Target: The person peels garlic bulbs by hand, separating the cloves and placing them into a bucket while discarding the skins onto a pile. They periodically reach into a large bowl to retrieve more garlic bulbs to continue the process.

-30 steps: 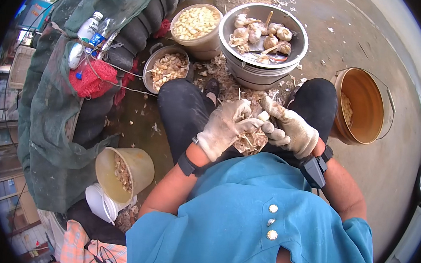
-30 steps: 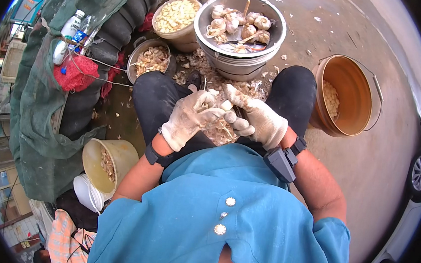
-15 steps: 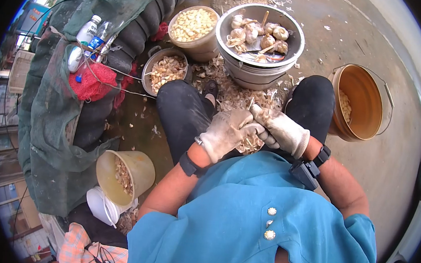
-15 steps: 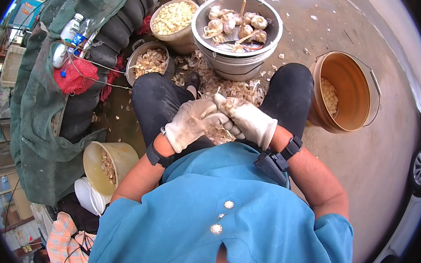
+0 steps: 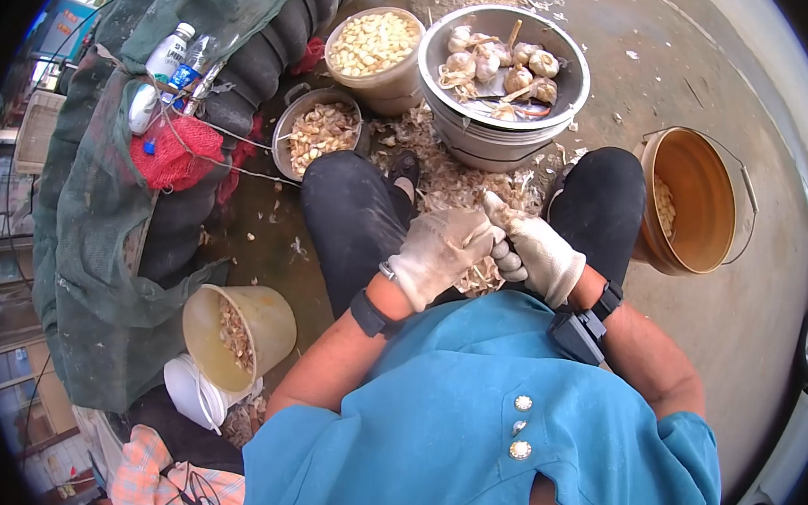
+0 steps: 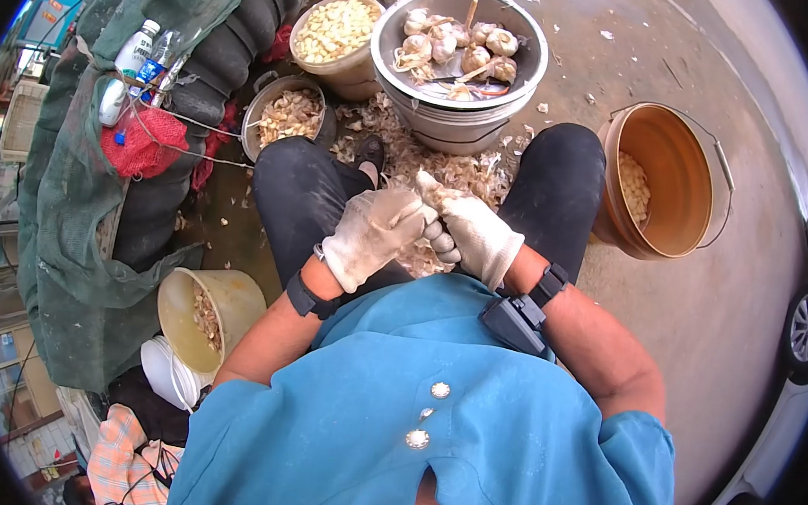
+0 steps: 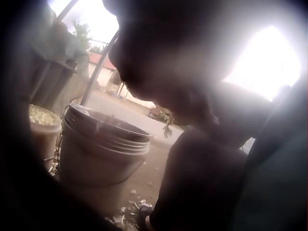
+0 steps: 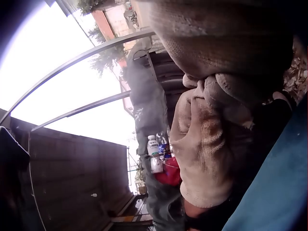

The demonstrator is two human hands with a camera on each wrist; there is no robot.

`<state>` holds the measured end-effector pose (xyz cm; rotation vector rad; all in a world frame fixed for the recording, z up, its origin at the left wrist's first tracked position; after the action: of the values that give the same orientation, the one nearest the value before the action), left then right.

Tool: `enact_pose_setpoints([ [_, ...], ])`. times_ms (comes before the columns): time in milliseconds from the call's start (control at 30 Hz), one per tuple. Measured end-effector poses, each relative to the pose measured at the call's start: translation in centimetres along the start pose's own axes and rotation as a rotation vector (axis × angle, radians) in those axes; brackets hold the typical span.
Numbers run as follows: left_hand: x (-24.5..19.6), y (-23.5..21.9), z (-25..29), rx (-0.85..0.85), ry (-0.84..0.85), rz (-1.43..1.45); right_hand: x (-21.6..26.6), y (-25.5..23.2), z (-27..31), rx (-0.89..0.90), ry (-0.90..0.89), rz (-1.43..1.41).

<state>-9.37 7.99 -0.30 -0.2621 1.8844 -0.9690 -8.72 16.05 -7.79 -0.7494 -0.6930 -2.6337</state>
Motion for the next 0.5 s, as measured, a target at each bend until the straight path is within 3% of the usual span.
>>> enact_pose_setpoints([
  [33,-0.2,-0.3,-0.2,-0.002,-0.002,0.000,0.1,0.6,0.0,0.097,-0.003,-0.113],
  [100,4.8,1.0,1.6,-0.098,-0.657,0.883,0.8,2.1,0.1,0.350,0.003,-0.316],
  [133,4.9,1.1,1.8,-0.098,-0.659,0.883,1.1,1.1,0.2,0.265,-0.031,-0.340],
  [200,5.3,0.4,2.5,-0.311,-0.634,1.287,1.9,0.8,0.7,0.286,-0.075,-0.391],
  [267,5.0,-0.7,2.8,-0.283,-0.659,1.196,2.4,0.8,1.1,0.348,-0.075,-0.407],
  [367,4.8,-0.5,2.9,-0.305,-0.697,1.411,2.8,1.2,1.5,0.399,-0.087,-0.410],
  [433,4.3,-1.2,2.3,-0.319,-0.575,1.306,3.0,1.0,1.4,0.388,-0.101,-0.396],
  [500,4.7,-0.8,1.8,-0.320,-0.589,1.299,2.7,1.1,1.2,0.386,-0.078,-0.416],
])
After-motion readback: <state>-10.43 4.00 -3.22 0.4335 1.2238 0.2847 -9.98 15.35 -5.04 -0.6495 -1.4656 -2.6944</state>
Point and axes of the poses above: each hand's wrist, its own z-axis away from the middle knuckle, its own y-axis out of the palm, x = y × z, the point moved 10 cm from there along -z, towards the middle knuckle, and after that the axes turned 11 degrees about z, right-handed, at the moved point
